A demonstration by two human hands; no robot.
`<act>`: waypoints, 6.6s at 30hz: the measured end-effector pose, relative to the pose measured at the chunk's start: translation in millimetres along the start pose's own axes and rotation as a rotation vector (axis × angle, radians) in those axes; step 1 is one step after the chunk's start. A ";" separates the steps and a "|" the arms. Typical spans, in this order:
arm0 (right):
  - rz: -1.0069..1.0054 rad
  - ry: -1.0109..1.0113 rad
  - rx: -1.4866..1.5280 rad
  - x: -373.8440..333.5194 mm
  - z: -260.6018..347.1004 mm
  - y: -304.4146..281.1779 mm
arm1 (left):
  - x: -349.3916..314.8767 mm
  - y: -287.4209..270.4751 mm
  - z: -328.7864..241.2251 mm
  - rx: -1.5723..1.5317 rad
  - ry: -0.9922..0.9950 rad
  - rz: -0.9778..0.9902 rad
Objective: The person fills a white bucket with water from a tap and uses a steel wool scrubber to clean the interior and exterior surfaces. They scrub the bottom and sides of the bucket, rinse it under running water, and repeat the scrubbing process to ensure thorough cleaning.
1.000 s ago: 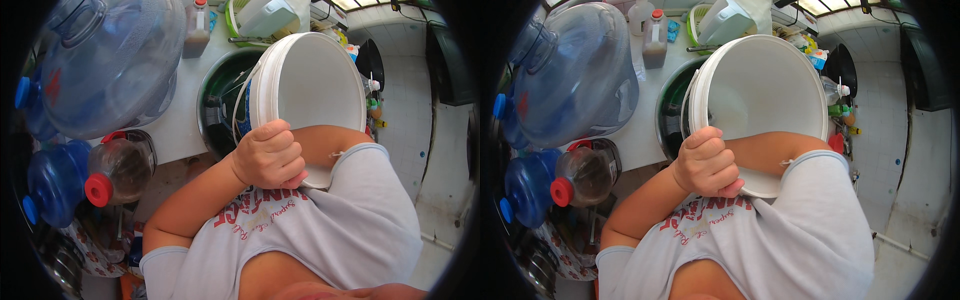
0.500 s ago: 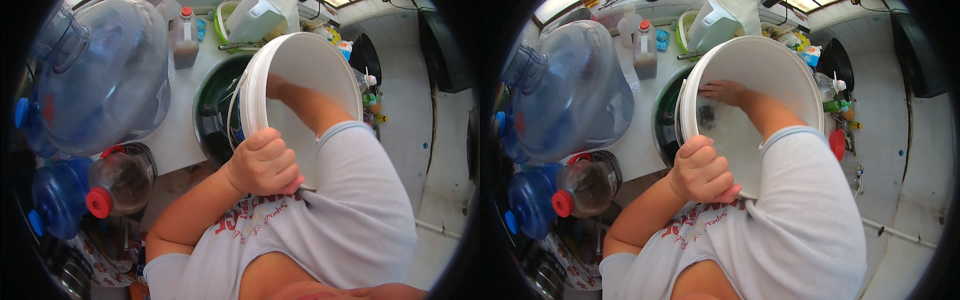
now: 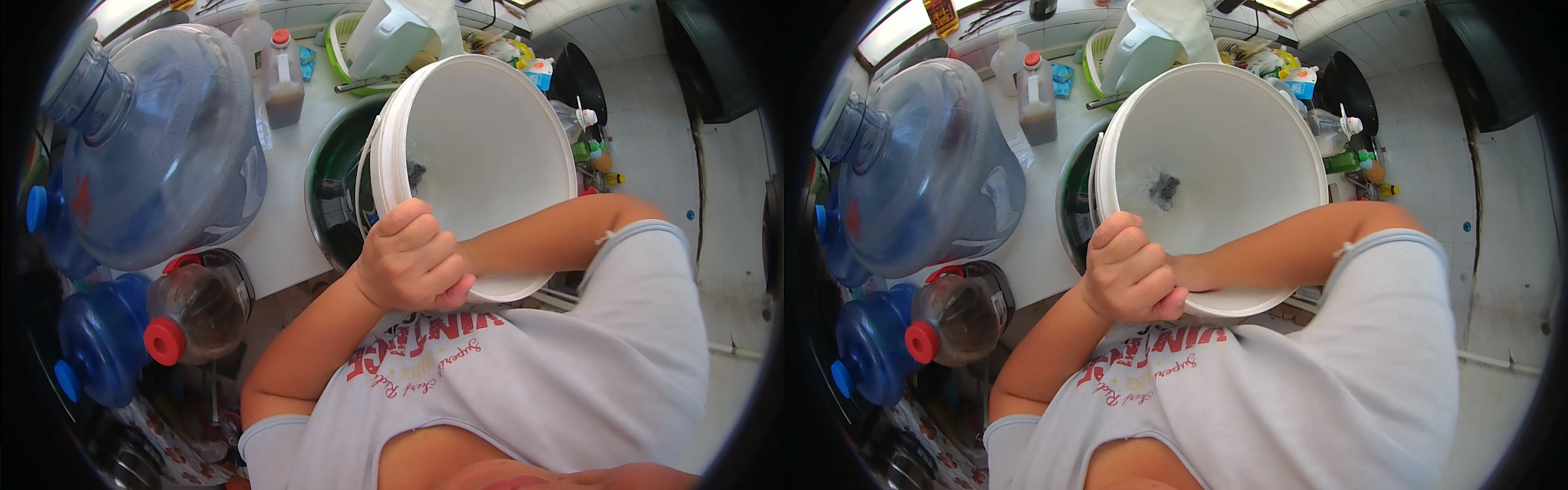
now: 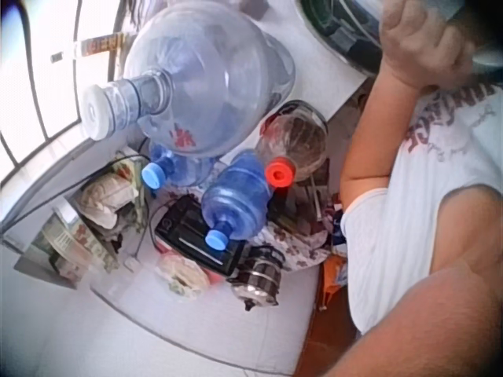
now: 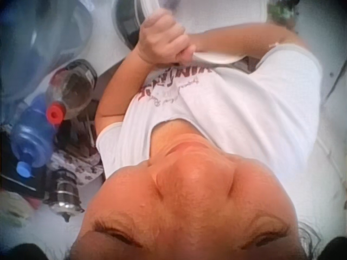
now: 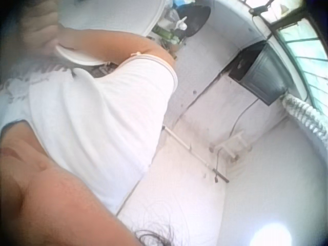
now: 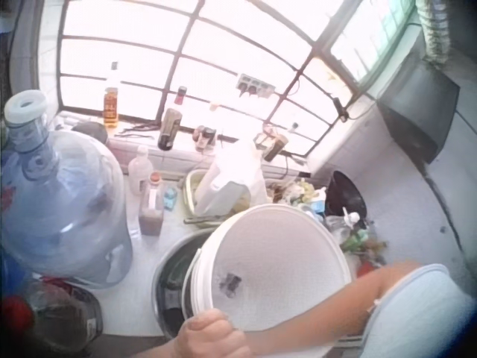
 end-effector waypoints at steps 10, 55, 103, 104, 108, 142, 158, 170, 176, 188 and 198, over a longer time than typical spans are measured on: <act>-0.859 0.038 -1.712 1.8 -87.8 -207.3 | 3.1 10.2 -14.3 0.011 -0.005 0.041; 0.150 0.182 0.054 -21.9 35.1 -42.1 | 1.6 29.0 -16.3 0.002 0.006 -0.011; 0.119 0.044 -0.164 -63.3 69.2 -79.8 | 4.1 20.6 -19.7 0.118 0.026 0.217; 0.095 0.035 -0.321 -80.0 69.0 -83.6 | 5.0 23.1 -19.2 0.114 0.033 0.193; -0.218 0.052 -0.462 -126.3 47.4 -90.8 | 9.4 15.7 -19.0 0.139 0.018 0.228; -1.616 -0.982 -0.335 -233.9 -64.8 -45.7 | 101.6 95.7 17.5 0.497 -0.990 1.109; -1.681 -1.037 -0.342 -223.8 -70.8 -47.2 | -146.3 246.3 107.7 0.996 -0.863 1.465; -1.666 -1.040 -0.337 -222.4 -70.3 -50.3 | -130.3 217.3 131.4 0.871 -1.615 0.935; -1.629 -1.013 -0.341 -222.9 -67.8 -51.7 | -153.9 280.0 43.8 0.735 -0.883 1.487; -1.642 -0.989 -0.370 -223.0 -68.5 -51.1 | -144.5 239.5 126.0 0.922 -1.017 1.713; -1.611 -0.981 -0.364 -224.1 -66.4 -52.0 | -116.0 253.0 50.4 0.464 -0.510 1.879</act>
Point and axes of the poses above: each hand's wrist, its own x-axis towards the middle knuckle, its own y-axis out of the palm, z = x × y, the point moved 1 cm from there along x, towards the middle knuckle, and after that the axes turned 4 degrees about x, right-handed, at the moved point
